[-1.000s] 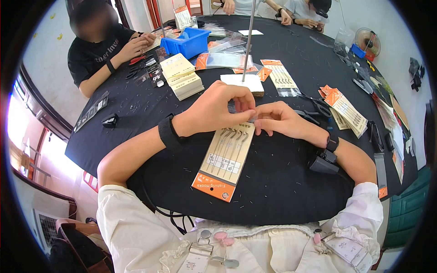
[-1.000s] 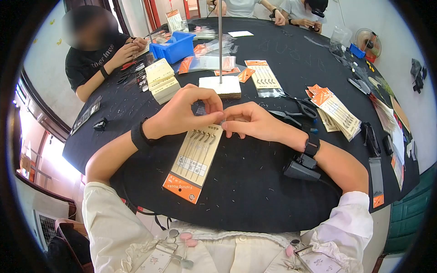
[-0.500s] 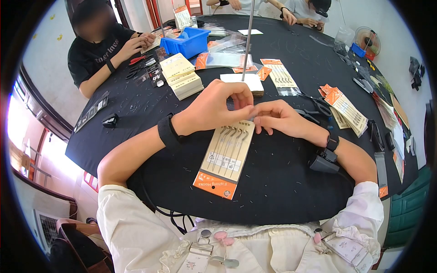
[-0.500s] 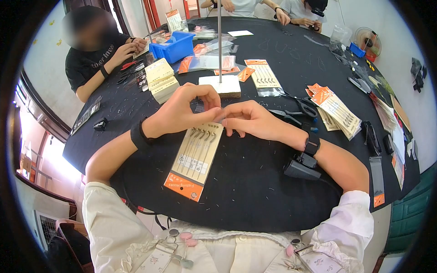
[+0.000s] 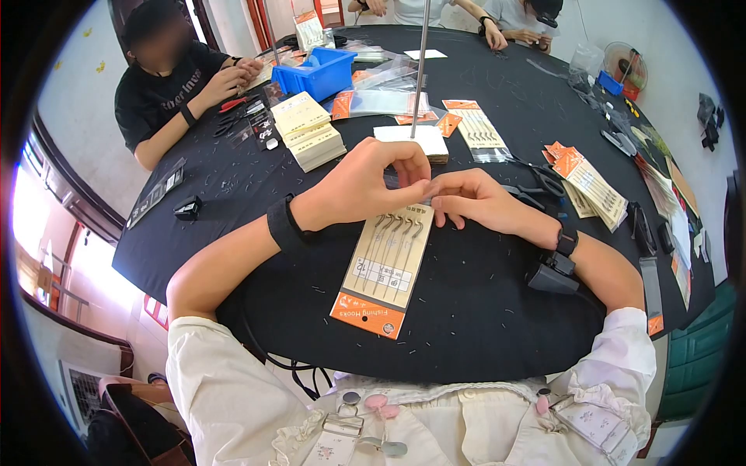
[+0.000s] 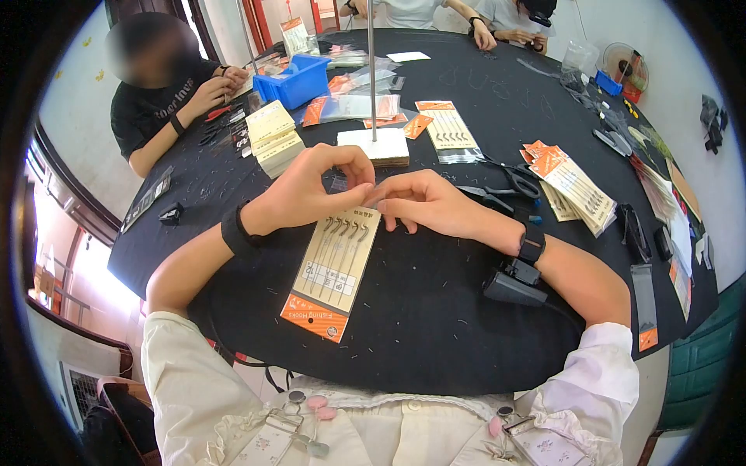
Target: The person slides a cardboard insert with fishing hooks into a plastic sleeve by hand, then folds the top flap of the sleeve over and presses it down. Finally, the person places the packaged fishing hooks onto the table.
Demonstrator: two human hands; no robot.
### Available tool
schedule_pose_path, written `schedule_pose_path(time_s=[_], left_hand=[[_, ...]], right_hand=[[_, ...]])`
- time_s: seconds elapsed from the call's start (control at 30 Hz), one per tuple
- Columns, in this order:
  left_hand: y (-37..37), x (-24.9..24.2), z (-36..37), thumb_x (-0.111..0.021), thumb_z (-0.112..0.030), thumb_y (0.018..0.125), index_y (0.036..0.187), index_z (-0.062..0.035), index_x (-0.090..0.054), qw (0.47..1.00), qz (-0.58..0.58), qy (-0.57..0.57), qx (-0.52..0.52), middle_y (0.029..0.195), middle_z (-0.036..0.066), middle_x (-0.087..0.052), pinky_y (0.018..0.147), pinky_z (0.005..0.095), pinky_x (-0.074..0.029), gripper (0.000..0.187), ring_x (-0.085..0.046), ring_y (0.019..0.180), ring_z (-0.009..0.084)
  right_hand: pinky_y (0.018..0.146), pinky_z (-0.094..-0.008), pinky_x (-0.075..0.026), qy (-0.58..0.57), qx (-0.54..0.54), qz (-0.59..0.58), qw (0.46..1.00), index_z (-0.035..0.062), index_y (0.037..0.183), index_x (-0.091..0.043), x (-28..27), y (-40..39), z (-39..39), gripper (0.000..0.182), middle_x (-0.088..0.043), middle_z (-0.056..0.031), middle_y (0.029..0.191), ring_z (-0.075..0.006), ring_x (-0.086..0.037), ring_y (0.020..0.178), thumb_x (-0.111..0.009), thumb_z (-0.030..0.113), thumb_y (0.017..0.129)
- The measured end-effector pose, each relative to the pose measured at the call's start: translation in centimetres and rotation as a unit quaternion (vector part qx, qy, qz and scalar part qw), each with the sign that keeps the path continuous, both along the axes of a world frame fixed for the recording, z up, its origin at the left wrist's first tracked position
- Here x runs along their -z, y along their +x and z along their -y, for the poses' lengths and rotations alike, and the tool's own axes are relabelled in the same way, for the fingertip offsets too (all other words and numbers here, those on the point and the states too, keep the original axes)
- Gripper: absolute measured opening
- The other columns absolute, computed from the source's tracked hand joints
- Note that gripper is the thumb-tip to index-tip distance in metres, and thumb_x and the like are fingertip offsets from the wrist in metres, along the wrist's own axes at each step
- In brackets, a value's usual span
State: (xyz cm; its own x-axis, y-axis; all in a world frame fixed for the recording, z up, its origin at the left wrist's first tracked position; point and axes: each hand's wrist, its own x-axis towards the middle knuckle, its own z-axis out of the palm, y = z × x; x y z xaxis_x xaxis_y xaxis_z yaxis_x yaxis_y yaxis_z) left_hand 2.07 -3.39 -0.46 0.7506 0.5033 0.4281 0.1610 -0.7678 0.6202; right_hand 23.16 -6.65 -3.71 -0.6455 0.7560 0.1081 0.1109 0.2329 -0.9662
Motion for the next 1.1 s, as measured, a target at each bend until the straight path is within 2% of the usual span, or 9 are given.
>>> schedule_pose_path(time_s=[0.17,0.33,0.63,0.83,0.97,1.03,1.1], left_hand=[[-0.1,0.1,-0.1,-0.063,-0.010,0.077,0.080,-0.0004,-0.063,1.000,-0.019,-0.009,0.000,0.074,0.006,-0.064,0.067,0.0258,-0.046,0.010,-0.060,0.068,0.0127],[-0.1,0.2,-0.2,-0.062,-0.011,0.079,0.084,-0.0029,-0.068,0.999,-0.019,0.039,0.021,0.076,0.007,-0.065,0.066,0.0273,-0.045,0.012,-0.061,0.069,0.0157],[-0.1,0.2,-0.1,-0.063,-0.011,0.079,0.089,-0.0039,-0.068,0.999,-0.008,0.043,0.027,0.076,0.006,-0.065,0.067,0.0263,-0.044,0.013,-0.058,0.067,0.0144],[-0.1,0.0,-0.1,-0.061,-0.009,0.079,0.093,-0.0025,-0.065,1.000,-0.015,0.015,0.011,0.077,0.005,-0.064,0.068,0.0268,-0.045,0.016,-0.058,0.069,0.0132],[0.0,0.9,-0.7,-0.060,-0.009,0.079,0.092,-0.0012,-0.064,0.999,0.014,0.027,-0.020,0.079,0.007,-0.062,0.071,0.0272,-0.045,0.015,-0.058,0.071,0.0138],[0.1,1.6,-1.3,-0.060,-0.014,0.079,0.087,-0.0006,-0.065,0.992,0.066,0.103,-0.040,0.073,0.009,-0.062,0.066,0.0291,-0.048,0.017,-0.059,0.068,0.0175],[-0.1,1.9,-1.7,-0.060,-0.016,0.079,0.086,-0.0002,-0.065,0.996,0.051,0.059,-0.041,0.073,0.009,-0.062,0.067,0.0291,-0.048,0.018,-0.058,0.068,0.0175]], right_hand=[[0.050,-0.0191,-0.040,-0.005,-0.003,0.001,1.000,-0.0001,0.103,-0.061,0.2,0.1,-0.2,0.023,-0.061,-0.0034,0.075,-0.0050,-0.054,0.062,-0.052,0.016,0.090],[0.050,-0.0188,-0.039,-0.013,0.002,0.003,1.000,0.0005,0.103,-0.061,0.3,0.0,-0.3,0.022,-0.060,-0.0033,0.073,-0.0044,-0.051,0.058,-0.052,0.016,0.090],[0.048,-0.0189,-0.038,-0.005,0.013,-0.006,1.000,0.0007,0.104,-0.060,0.3,-0.1,-0.2,0.023,-0.060,-0.0040,0.071,-0.0044,-0.047,0.052,-0.050,0.017,0.091],[0.046,-0.0181,-0.034,-0.006,0.033,0.021,0.999,0.0017,0.104,-0.061,0.1,0.0,-0.1,0.031,-0.060,-0.0039,0.068,-0.0048,-0.048,0.050,-0.045,0.026,0.094],[0.045,-0.0181,-0.032,0.007,0.032,0.014,0.999,0.0030,0.103,-0.062,0.4,-0.1,-0.3,0.032,-0.060,-0.0035,0.067,-0.0048,-0.048,0.049,-0.042,0.026,0.095],[0.044,-0.0182,-0.031,0.006,0.034,0.010,0.999,0.0034,0.103,-0.062,0.4,-0.1,-0.3,0.031,-0.060,-0.0034,0.066,-0.0048,-0.048,0.049,-0.041,0.024,0.095],[0.043,-0.0182,-0.031,0.000,0.035,0.003,0.999,0.0038,0.104,-0.061,0.4,0.0,-0.3,0.030,-0.060,-0.0035,0.066,-0.0047,-0.048,0.048,-0.040,0.021,0.094]])
